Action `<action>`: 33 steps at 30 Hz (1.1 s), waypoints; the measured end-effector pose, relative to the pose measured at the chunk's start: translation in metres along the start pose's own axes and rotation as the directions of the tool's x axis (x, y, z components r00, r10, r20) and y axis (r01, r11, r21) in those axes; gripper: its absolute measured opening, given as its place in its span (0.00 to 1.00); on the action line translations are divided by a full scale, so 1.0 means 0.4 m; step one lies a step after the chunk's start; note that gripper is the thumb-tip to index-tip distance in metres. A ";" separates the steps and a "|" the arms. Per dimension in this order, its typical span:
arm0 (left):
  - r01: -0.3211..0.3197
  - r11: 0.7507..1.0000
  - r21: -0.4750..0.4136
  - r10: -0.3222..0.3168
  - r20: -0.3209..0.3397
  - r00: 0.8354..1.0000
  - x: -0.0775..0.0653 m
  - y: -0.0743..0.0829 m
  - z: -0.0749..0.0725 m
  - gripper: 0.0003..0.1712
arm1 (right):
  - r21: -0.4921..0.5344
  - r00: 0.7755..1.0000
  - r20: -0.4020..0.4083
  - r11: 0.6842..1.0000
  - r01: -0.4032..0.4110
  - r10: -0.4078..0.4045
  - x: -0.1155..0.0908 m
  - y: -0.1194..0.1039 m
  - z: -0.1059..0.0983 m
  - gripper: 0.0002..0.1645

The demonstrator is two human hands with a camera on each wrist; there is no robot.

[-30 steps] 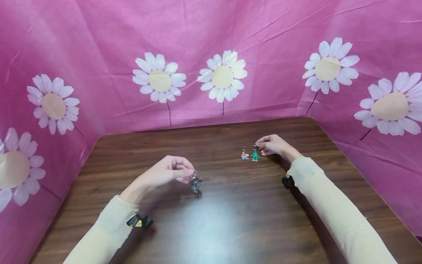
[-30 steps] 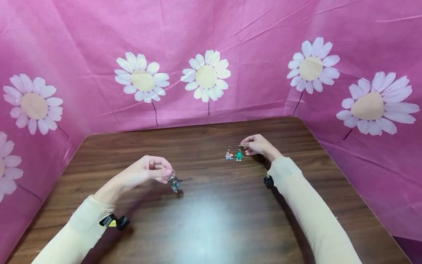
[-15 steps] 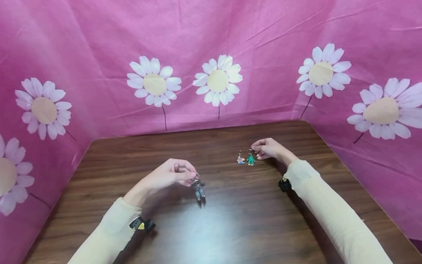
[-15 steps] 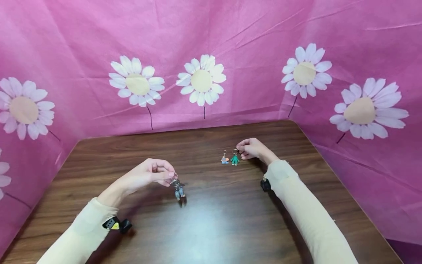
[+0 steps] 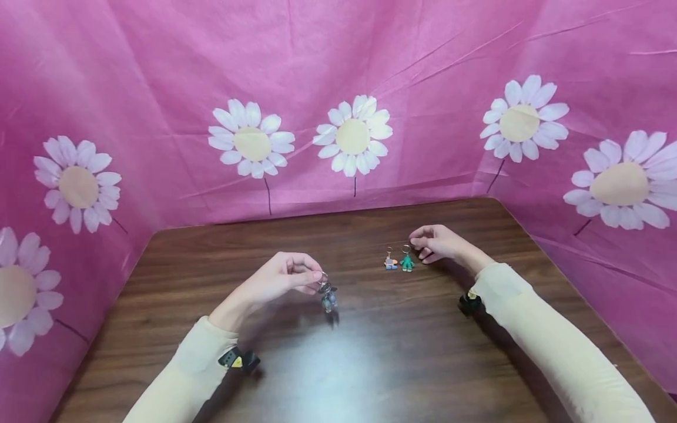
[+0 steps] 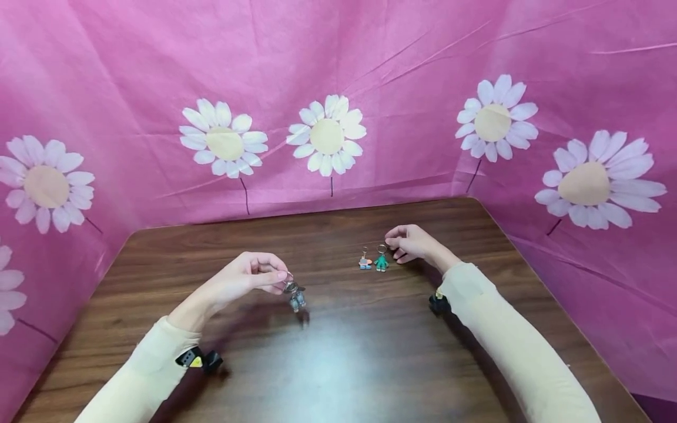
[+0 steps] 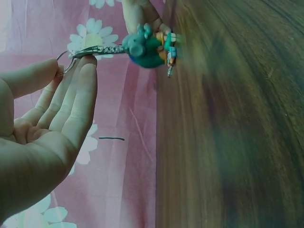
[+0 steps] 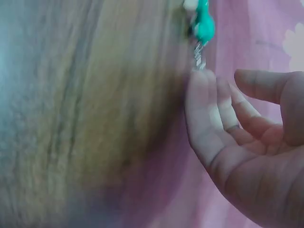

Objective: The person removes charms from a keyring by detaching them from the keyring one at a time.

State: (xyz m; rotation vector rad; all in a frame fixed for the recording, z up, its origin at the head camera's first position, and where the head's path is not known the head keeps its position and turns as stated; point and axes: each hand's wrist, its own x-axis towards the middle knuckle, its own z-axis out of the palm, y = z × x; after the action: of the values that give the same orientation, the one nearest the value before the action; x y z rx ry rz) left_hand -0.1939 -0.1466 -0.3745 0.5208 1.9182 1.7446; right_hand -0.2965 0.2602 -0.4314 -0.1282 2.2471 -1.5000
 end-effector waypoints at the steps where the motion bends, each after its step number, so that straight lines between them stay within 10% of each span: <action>1: -0.004 1.000 -0.011 0.004 -0.008 1.000 -0.002 0.001 0.000 0.13 | -0.027 1.000 -0.002 1.000 0.014 -0.014 -0.006 -0.008 0.004 0.24; 10: -0.050 0.994 -0.094 0.040 -0.104 0.994 -0.009 0.019 0.011 0.12 | -0.049 0.980 0.063 0.980 0.194 -0.190 -0.087 -0.093 0.117 0.26; 19: -0.111 0.972 -0.209 0.080 -0.151 0.985 0.007 0.033 0.070 0.12 | -0.020 0.876 0.248 0.902 0.431 -0.414 -0.172 -0.180 0.310 0.26; 33: -0.145 0.972 -0.185 0.120 -0.135 0.984 -0.043 0.087 0.122 0.13 | 0.073 0.775 0.140 0.787 0.613 -0.617 -0.246 -0.218 0.378 0.06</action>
State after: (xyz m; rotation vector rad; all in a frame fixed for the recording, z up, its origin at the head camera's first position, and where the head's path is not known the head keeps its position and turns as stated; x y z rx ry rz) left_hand -0.1529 -0.1136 -0.3410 0.4894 1.8025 2.0684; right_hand -0.1610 0.1253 -0.3715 -1.0342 2.1561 -1.7425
